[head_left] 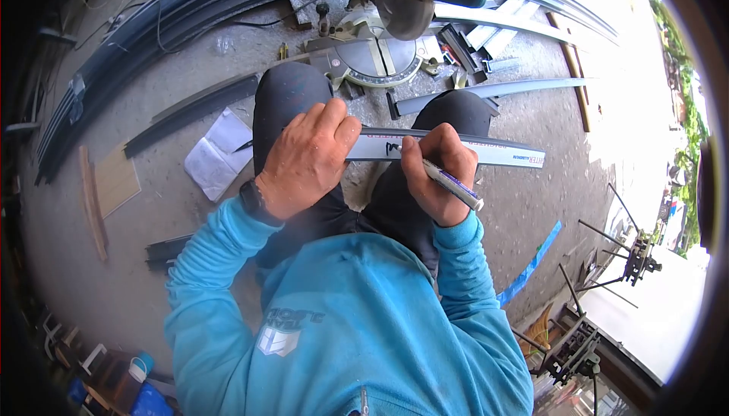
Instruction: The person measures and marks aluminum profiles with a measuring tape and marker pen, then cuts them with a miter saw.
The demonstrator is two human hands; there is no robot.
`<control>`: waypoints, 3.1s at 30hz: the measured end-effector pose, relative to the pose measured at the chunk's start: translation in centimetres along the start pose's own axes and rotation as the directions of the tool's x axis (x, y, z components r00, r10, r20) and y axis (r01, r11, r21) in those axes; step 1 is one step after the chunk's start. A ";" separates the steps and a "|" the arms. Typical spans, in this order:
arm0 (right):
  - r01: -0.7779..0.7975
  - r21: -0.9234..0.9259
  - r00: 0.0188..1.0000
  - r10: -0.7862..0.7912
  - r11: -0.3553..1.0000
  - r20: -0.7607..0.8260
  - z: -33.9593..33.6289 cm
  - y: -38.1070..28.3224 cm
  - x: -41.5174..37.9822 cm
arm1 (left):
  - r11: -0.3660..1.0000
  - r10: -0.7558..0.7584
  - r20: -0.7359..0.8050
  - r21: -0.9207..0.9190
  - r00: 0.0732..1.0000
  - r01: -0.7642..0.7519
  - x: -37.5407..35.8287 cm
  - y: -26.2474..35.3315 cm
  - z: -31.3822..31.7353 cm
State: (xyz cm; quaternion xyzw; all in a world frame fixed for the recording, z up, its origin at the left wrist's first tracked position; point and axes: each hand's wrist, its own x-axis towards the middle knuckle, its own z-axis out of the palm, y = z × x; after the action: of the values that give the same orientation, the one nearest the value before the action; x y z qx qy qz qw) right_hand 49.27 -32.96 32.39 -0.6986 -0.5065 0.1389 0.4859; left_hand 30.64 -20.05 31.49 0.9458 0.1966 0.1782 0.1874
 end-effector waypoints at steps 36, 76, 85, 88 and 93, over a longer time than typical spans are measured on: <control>0.037 -0.008 0.999 -0.037 0.999 0.005 -2.3 0.8 -0.2 | 1.000 0.002 -0.019 -0.020 1.000 -0.003 0.4 0.6 -0.3; -0.067 0.014 0.984 0.068 0.998 -0.166 -7.8 4.8 -1.0 | 1.000 0.003 -0.034 -0.004 0.999 -0.003 0.6 0.7 0.0; -0.052 -0.023 0.992 0.049 0.998 -0.112 -7.1 4.1 -0.6 | 1.000 0.010 -0.032 0.015 0.999 -0.010 0.6 0.6 0.0; -0.030 -0.047 0.994 0.025 0.998 -0.106 -7.2 4.3 -0.6 | 1.000 0.016 -0.037 -0.003 0.999 -0.016 0.7 0.6 -0.1; -0.029 -0.055 0.995 0.023 0.998 -0.101 -7.0 4.5 -0.8 | 1.000 0.010 -0.046 -0.006 0.999 -0.010 0.5 0.5 0.1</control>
State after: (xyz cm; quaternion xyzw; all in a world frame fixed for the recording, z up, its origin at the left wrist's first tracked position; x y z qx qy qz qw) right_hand 56.31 -37.45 31.94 -0.7246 -0.4762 0.0956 0.4889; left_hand 31.24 -20.31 31.75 0.9418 0.1955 0.2014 0.1851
